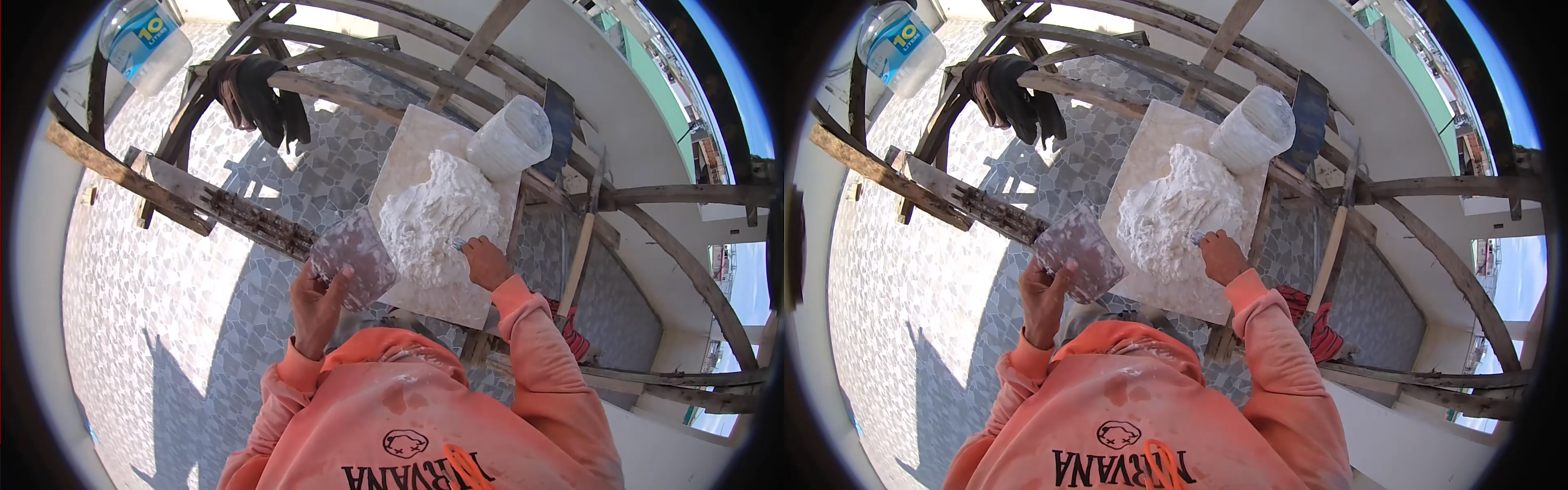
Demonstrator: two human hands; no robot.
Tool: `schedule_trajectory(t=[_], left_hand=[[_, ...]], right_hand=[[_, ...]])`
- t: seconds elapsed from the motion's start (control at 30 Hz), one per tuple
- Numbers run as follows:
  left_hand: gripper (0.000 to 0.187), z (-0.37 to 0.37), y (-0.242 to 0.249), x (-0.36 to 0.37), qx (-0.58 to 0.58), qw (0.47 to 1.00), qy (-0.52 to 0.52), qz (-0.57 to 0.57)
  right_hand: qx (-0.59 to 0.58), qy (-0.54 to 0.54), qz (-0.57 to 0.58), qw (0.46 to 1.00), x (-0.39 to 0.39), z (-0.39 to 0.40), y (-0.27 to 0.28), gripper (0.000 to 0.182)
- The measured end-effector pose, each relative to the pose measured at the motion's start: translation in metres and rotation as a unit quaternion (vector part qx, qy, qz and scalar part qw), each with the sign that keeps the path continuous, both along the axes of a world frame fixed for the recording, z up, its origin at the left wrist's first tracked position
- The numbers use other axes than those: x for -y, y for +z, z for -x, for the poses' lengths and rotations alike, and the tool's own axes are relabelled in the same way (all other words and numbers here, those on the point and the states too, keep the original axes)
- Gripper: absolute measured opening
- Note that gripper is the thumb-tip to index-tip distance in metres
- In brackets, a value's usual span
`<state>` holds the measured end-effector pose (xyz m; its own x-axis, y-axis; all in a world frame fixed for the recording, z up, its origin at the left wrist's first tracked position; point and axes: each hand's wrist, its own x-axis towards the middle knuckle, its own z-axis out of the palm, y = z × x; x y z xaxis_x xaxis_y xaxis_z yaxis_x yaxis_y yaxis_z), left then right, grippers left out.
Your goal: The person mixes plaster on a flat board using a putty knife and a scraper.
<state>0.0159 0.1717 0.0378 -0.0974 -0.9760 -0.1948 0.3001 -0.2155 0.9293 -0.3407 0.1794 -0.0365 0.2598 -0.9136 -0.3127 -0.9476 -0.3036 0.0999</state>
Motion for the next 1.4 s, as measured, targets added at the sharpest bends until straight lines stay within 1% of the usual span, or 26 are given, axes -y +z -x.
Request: schedule_trajectory(t=[0.07,0.1,0.2,0.27,0.3,0.4,0.43,0.53,0.57,0.67,0.7,0.77,0.8,0.83,0.87,0.93,0.97,1.07,1.1,1.2,1.23,1.27,1.33,1.37,1.4], left_hand=[[0.031,-0.001,0.002,0.001,-0.004,1.0,0.006,-0.016],[0.031,-0.001,0.003,0.001,-0.01,1.0,0.007,-0.014],[0.032,0.0,0.002,-0.001,-0.013,1.0,0.005,-0.007],[0.034,-0.002,-0.004,-0.002,0.006,1.0,-0.001,0.001],[0.034,-0.003,-0.004,-0.003,0.008,1.0,-0.002,-0.001],[0.034,-0.004,-0.007,-0.007,0.002,1.0,0.007,-0.015],[0.033,-0.002,-0.007,-0.005,-0.01,1.0,0.008,-0.022],[0.033,0.001,-0.003,-0.003,-0.022,0.999,0.0,-0.026],[0.032,0.001,-0.003,-0.003,-0.023,0.999,-0.003,-0.024],[0.033,0.0,-0.006,-0.001,0.011,1.0,-0.012,0.012],[0.033,-0.001,-0.005,0.0,0.007,1.0,-0.005,0.008],[0.032,-0.002,-0.002,0.0,-0.001,1.0,0.002,-0.004],[0.032,-0.001,-0.002,0.0,-0.009,1.0,0.002,-0.013],[0.032,-0.002,-0.003,-0.001,-0.018,1.0,0.002,-0.021],[0.032,-0.002,-0.003,-0.002,-0.026,0.999,0.002,-0.028],[0.032,-0.003,-0.002,-0.003,-0.005,1.0,-0.008,-0.019],[0.031,-0.003,-0.002,-0.004,0.005,1.0,-0.013,-0.014],[0.031,-0.004,-0.004,-0.002,-0.011,1.0,-0.004,0.005],[0.031,-0.004,-0.003,-0.004,-0.011,1.0,0.005,0.002],[0.032,-0.004,0.001,-0.004,-0.01,1.0,0.011,-0.01],[0.032,-0.004,0.0,-0.005,-0.013,1.0,0.009,-0.013],[0.032,-0.005,-0.001,-0.006,-0.016,1.0,0.008,-0.015],[0.033,-0.006,-0.005,-0.006,-0.006,1.0,-0.001,-0.005],[0.033,-0.005,-0.006,-0.006,-0.003,1.0,-0.004,0.0],[0.033,-0.005,-0.005,-0.005,-0.008,1.0,-0.001,0.003]], right_hand=[[0.071,-0.031,0.024,0.997,0.006,0.012,0.023,0.023],[0.022,-0.027,0.051,0.998,0.009,0.01,0.035,0.023],[-0.054,-0.04,0.065,0.996,0.003,-0.017,0.033,0.022],[-0.079,-0.005,0.03,0.996,-0.026,-0.034,-0.01,0.022],[-0.082,0.004,-0.015,0.997,-0.035,-0.042,-0.012,0.032],[0.065,-0.036,-0.052,0.996,-0.025,-0.029,0.033,0.032],[0.086,-0.051,-0.02,0.995,-0.019,-0.02,0.039,0.033],[0.007,-0.062,0.091,0.994,0.001,-0.015,0.041,0.024],[0.0,-0.054,0.103,0.993,0.001,-0.014,0.024,0.023],[-0.018,0.045,0.009,0.999,-0.022,-0.029,-0.015,0.021],[0.017,0.046,-0.022,0.999,-0.021,-0.028,-0.001,0.018],[0.044,0.025,0.001,0.999,-0.01,-0.022,0.04,0.018],[0.056,0.011,0.015,0.998,-0.002,-0.018,0.05,0.018],[0.028,-0.004,0.062,0.998,0.007,-0.013,0.047,0.02],[-0.006,-0.019,0.085,0.996,0.012,-0.013,0.043,0.02],[-0.072,-0.045,0.132,0.988,0.02,-0.018,0.025,0.02],[-0.064,-0.026,0.107,0.992,0.015,-0.013,-0.006,0.019],[-0.025,0.036,-0.015,0.999,0.005,-0.013,-0.015,0.02],[0.025,0.002,-0.019,0.999,0.008,-0.01,0.009,0.022],[-0.024,-0.02,0.061,0.998,0.023,-0.002,0.043,0.024],[-0.071,-0.037,0.093,0.993,0.028,-0.006,0.047,0.022],[-0.085,-0.013,0.09,0.992,0.027,-0.007,0.034,0.021],[-0.115,0.033,0.085,0.989,0.018,-0.005,-0.01,0.02],[-0.075,0.065,-0.006,0.995,0.012,-0.005,-0.017,0.018],[-0.044,0.056,-0.009,0.997,0.011,-0.004,-0.011,0.018]])
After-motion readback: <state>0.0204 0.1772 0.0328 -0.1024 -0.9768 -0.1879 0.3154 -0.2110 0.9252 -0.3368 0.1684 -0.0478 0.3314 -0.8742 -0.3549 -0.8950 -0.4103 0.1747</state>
